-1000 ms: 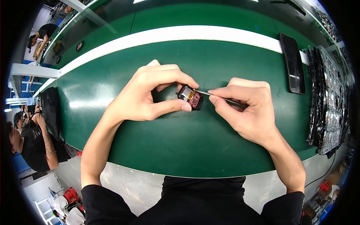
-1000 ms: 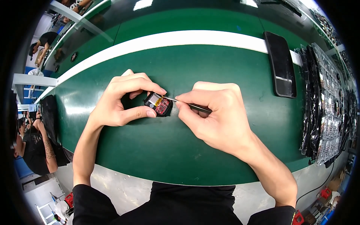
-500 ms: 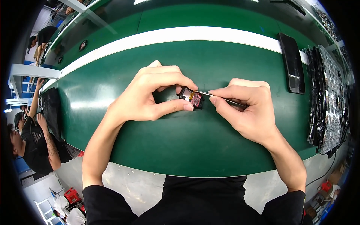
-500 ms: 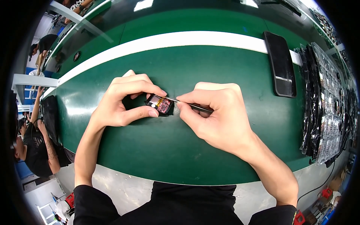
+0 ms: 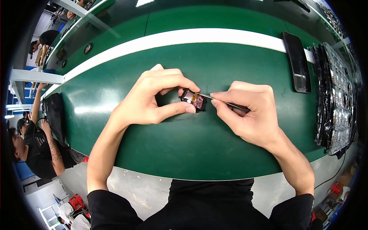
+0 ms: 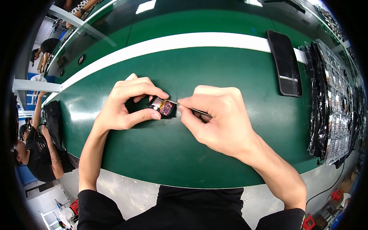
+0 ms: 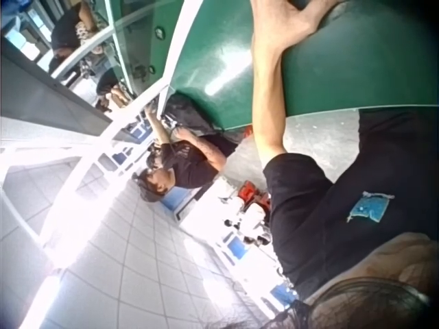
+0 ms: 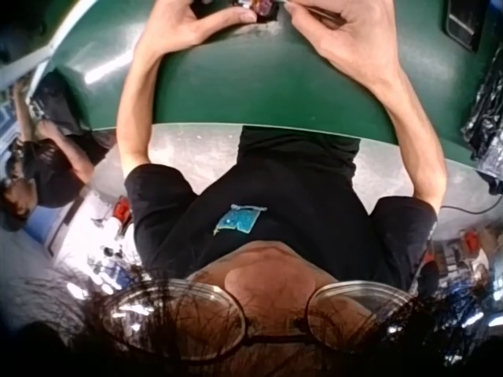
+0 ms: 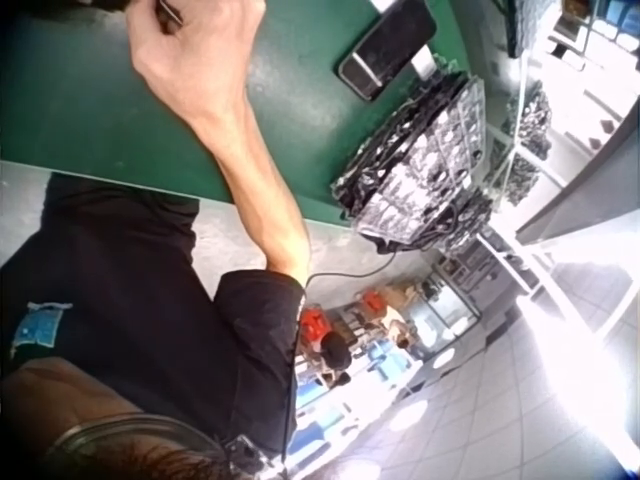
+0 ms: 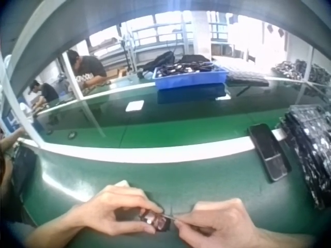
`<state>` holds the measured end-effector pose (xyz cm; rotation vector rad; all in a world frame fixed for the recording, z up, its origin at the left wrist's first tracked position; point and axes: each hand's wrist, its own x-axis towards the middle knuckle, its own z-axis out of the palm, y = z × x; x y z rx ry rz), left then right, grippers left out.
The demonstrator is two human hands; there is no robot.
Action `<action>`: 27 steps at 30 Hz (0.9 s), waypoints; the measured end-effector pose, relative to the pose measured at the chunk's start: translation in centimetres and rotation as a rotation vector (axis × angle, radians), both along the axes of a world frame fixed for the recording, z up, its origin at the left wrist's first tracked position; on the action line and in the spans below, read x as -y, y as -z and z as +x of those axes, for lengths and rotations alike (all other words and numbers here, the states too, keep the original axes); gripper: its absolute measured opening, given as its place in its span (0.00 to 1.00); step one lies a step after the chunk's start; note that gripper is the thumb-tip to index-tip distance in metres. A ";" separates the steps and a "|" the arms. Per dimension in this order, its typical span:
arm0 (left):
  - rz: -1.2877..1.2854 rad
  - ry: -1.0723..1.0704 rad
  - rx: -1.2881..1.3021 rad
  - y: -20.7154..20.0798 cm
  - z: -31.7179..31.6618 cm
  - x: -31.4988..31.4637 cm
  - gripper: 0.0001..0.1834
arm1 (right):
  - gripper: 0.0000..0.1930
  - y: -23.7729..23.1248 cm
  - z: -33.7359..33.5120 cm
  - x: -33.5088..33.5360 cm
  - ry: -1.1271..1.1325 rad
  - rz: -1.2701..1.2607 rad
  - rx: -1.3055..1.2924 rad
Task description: Manually assemble small electronic components into a housing using a fine tool.
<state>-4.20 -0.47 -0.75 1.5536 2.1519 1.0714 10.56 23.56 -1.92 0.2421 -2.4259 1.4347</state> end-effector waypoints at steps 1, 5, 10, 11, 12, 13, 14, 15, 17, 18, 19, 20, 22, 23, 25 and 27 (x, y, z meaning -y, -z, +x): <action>0.002 -0.001 0.000 0.0 0.0 0.0 0.25 | 0.08 0.1 0.0 0.0 -0.005 -0.007 -0.010; -0.015 -0.011 -0.006 -0.1 0.1 0.0 0.25 | 0.08 0.3 0.3 0.1 -0.014 0.073 -0.077; -0.036 -0.055 0.014 -0.5 0.7 -0.2 0.27 | 0.07 -0.6 0.3 -0.7 0.077 0.053 -0.097; 0.001 -0.069 0.030 -0.2 0.7 -0.3 0.28 | 0.07 -0.9 0.2 -0.9 0.107 0.047 -0.082; 0.003 -0.072 0.026 -0.1 0.8 -0.3 0.28 | 0.07 -1.0 0.1 -1.0 0.139 0.026 -0.061; -0.010 -0.080 0.031 -0.1 0.9 -0.4 0.28 | 0.07 -1.0 0.0 -1.1 0.136 0.010 -0.044; -0.024 -0.089 0.036 -0.1 1.0 -0.4 0.28 | 0.06 -1.0 -0.1 -1.1 0.133 -0.006 -0.028; -0.019 -0.091 0.034 -0.2 1.0 -0.5 0.28 | 0.06 -0.9 -0.1 -1.0 0.131 -0.001 -0.031; -0.024 -0.064 -0.010 -0.4 0.9 -0.5 0.29 | 0.06 -0.8 -0.2 -0.5 0.114 -0.048 -0.017; -0.018 -0.070 -0.014 -0.2 0.8 -0.5 0.29 | 0.06 -0.9 -0.4 -0.3 0.108 -0.043 -0.022; -0.011 -0.069 -0.002 0.2 0.6 -0.3 0.29 | 0.05 -1.0 -0.5 0.0 0.100 -0.042 0.007; -0.003 -0.068 0.009 0.5 0.5 -0.1 0.30 | 0.05 -1.1 -0.6 0.3 0.091 -0.041 0.035; -0.015 -0.075 0.000 -0.1 0.7 0.0 0.33 | 0.08 -1.4 -0.5 0.5 0.034 -0.005 0.054; -0.009 -0.066 0.000 -0.6 0.8 0.0 0.38 | 0.12 -1.6 -0.3 0.8 0.022 0.051 0.024; -0.044 -0.056 0.055 -1.1 0.7 0.1 0.41 | 0.21 -1.2 -0.4 1.2 0.008 0.180 0.013; -0.044 -0.028 0.088 -0.9 0.4 -0.1 0.41 | 0.22 -1.1 -0.2 1.4 0.015 0.243 0.001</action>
